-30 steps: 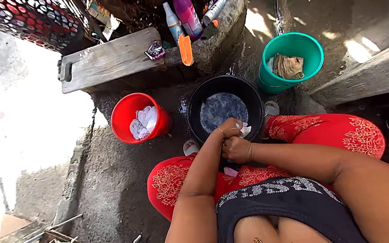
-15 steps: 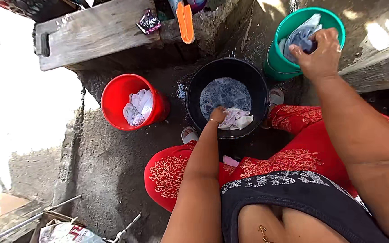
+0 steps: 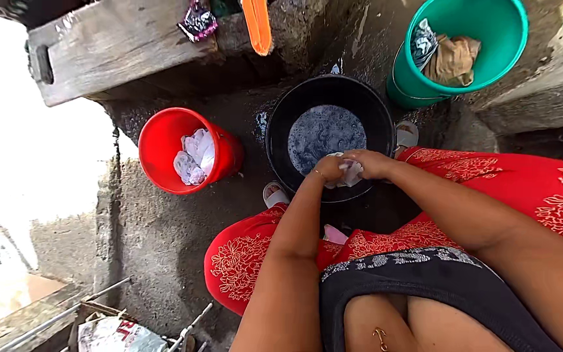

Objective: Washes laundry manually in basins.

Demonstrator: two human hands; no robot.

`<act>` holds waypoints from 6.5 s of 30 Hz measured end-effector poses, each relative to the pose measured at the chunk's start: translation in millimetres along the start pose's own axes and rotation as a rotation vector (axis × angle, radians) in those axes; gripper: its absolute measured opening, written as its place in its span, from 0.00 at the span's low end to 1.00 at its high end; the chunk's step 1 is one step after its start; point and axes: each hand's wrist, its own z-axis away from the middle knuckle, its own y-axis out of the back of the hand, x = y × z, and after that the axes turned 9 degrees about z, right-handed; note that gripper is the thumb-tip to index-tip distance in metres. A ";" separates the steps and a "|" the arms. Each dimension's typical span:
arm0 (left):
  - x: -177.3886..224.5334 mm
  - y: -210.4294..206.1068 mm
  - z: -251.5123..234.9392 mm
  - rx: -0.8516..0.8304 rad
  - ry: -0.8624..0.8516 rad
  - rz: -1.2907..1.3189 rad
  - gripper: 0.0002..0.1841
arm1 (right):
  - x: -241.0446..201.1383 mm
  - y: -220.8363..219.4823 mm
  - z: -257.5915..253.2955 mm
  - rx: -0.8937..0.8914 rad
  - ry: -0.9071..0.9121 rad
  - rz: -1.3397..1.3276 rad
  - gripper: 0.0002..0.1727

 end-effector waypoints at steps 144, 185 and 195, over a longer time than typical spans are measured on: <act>-21.5 0.5 36.5 0.831 -0.057 0.555 0.29 | -136.2 138.5 76.2 0.546 0.502 -0.624 0.15; 71.6 44.3 129.6 0.835 -1.120 1.587 0.39 | -80.7 41.6 83.4 0.247 0.494 -1.440 0.59; 75.4 42.8 128.1 0.565 -1.215 1.086 0.18 | -111.8 51.0 66.7 0.523 0.397 -1.795 0.06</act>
